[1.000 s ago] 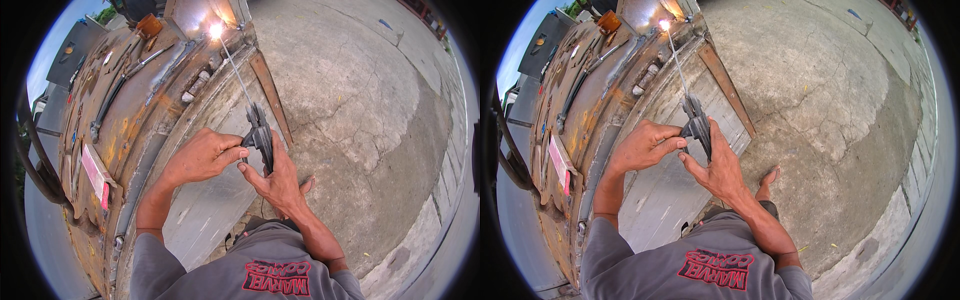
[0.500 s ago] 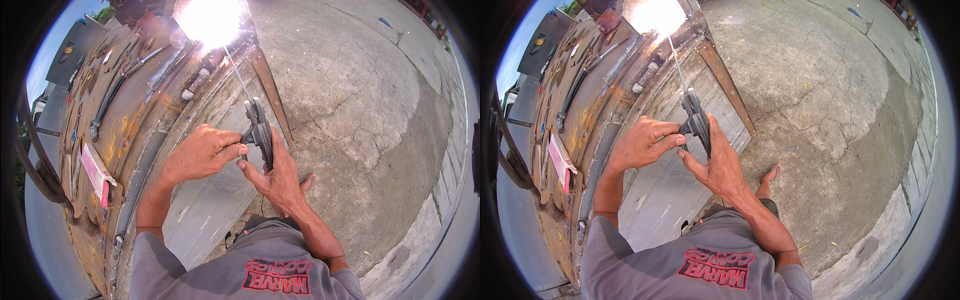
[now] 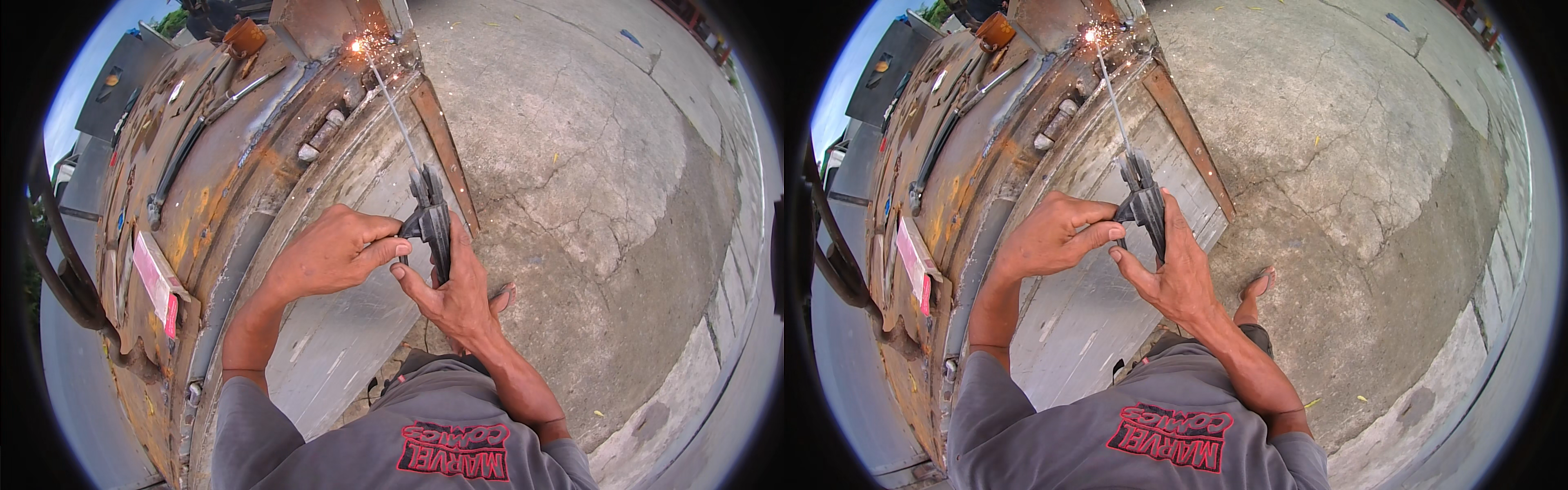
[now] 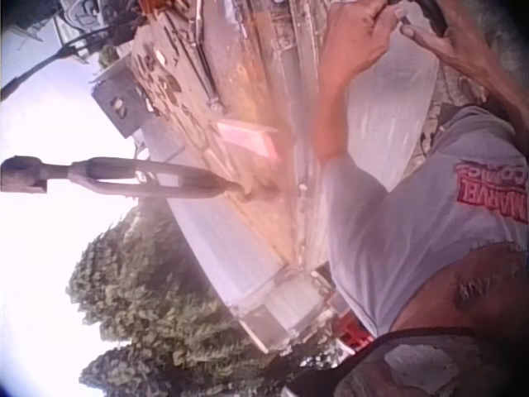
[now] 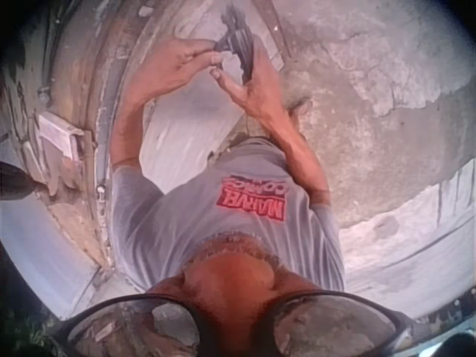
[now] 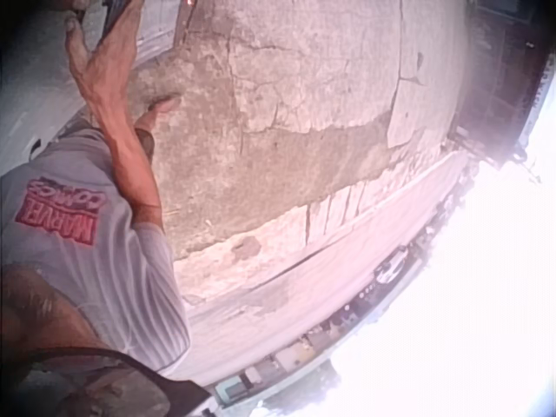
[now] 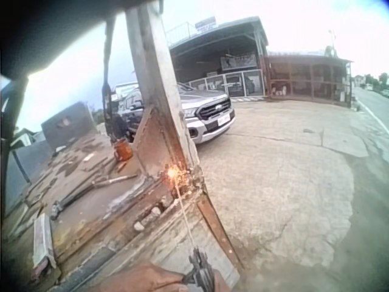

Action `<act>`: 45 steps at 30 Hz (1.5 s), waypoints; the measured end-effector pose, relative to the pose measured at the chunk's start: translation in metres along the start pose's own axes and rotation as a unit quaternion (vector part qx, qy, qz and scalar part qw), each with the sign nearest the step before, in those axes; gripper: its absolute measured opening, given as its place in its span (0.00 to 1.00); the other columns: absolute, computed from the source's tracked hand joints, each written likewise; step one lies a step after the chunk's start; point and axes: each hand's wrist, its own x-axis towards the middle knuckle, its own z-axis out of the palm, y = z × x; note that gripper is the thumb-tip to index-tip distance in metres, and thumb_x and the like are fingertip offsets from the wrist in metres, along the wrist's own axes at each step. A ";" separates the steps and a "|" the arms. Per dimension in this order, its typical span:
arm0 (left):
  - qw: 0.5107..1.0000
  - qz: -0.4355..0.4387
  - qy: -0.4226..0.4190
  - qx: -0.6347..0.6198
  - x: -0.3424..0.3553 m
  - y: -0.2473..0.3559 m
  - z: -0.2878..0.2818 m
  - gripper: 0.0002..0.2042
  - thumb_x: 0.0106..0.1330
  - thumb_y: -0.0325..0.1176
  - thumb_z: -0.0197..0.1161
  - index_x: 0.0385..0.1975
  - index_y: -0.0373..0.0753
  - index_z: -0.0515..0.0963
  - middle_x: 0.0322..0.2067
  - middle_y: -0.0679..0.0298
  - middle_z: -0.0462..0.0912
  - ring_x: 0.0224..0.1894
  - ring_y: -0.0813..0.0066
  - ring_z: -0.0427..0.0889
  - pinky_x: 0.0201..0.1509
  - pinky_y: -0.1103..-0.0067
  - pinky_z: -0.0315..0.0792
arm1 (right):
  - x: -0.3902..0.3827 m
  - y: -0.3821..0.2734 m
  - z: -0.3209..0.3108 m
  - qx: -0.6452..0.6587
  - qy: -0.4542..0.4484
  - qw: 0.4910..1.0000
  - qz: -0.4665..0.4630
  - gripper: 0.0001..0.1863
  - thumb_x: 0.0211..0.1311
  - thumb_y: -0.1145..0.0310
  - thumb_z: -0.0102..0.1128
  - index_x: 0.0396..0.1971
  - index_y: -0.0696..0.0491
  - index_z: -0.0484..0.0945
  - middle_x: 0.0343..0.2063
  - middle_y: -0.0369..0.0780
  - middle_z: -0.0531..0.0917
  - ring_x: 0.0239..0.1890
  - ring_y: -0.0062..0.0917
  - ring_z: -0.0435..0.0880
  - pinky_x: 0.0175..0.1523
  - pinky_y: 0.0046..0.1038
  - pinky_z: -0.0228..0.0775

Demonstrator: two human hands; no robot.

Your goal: The person welds a seam on a large, rusty metal structure using a handheld welding torch. The person holds the torch with both hands and moves it along the joint, producing bright sparks and molten metal.

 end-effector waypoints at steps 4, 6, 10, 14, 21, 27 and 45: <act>1.000 -0.003 -0.007 0.005 -0.001 0.000 0.000 0.16 0.79 0.40 0.68 0.33 0.33 0.82 0.22 0.49 0.78 0.23 0.49 0.77 0.29 0.64 0.69 | -0.001 0.008 0.004 -0.017 0.016 0.999 -0.039 0.56 0.64 0.53 0.80 0.80 0.66 0.56 0.60 0.60 0.81 0.49 0.46 0.90 0.48 0.40 0.85; 1.000 -0.007 -0.012 0.009 -0.001 -0.001 0.000 0.16 0.79 0.40 0.67 0.33 0.33 0.82 0.22 0.49 0.78 0.23 0.49 0.77 0.29 0.63 0.69 | -0.001 0.004 0.001 -0.008 0.002 1.000 -0.014 0.56 0.63 0.53 0.80 0.80 0.66 0.56 0.60 0.60 0.81 0.47 0.45 0.90 0.46 0.40 0.84; 0.999 -0.019 -0.023 0.015 -0.001 -0.001 -0.002 0.16 0.79 0.40 0.67 0.34 0.33 0.82 0.22 0.49 0.79 0.24 0.47 0.78 0.30 0.63 0.69 | -0.001 0.016 0.010 -0.021 0.059 0.995 -0.082 0.52 0.62 0.59 0.83 0.79 0.60 0.60 0.40 0.40 0.82 0.30 0.21 0.79 0.34 0.29 0.76; 0.999 -0.022 -0.019 0.017 -0.001 -0.003 -0.001 0.15 0.79 0.40 0.67 0.35 0.33 0.83 0.23 0.49 0.80 0.24 0.48 0.80 0.30 0.64 0.71 | 0.001 0.017 0.010 -0.034 0.059 0.994 -0.091 0.52 0.62 0.59 0.83 0.79 0.59 0.60 0.41 0.40 0.82 0.30 0.22 0.79 0.34 0.29 0.76; 0.999 -0.033 -0.018 0.024 -0.001 -0.004 -0.002 0.14 0.79 0.40 0.68 0.39 0.33 0.86 0.23 0.50 0.81 0.24 0.51 0.81 0.31 0.64 0.72 | 0.004 0.004 0.003 -0.008 0.006 0.999 -0.051 0.53 0.64 0.57 0.79 0.80 0.62 0.56 0.60 0.59 0.81 0.60 0.52 0.87 0.60 0.44 0.82; 1.000 0.005 0.021 0.005 -0.001 -0.006 0.002 0.21 0.80 0.45 0.65 0.30 0.33 0.81 0.20 0.47 0.76 0.23 0.44 0.77 0.30 0.59 0.68 | 0.002 0.003 0.003 -0.001 0.000 1.000 -0.030 0.53 0.64 0.58 0.79 0.80 0.62 0.56 0.60 0.59 0.81 0.59 0.52 0.87 0.60 0.44 0.82; 1.000 -0.014 0.006 -0.018 -0.001 0.003 -0.001 0.20 0.80 0.44 0.65 0.30 0.33 0.80 0.21 0.47 0.77 0.24 0.44 0.78 0.31 0.59 0.68 | 0.000 0.004 0.004 -0.009 0.011 1.000 -0.023 0.57 0.64 0.53 0.80 0.80 0.67 0.54 0.62 0.62 0.80 0.54 0.49 0.89 0.52 0.40 0.85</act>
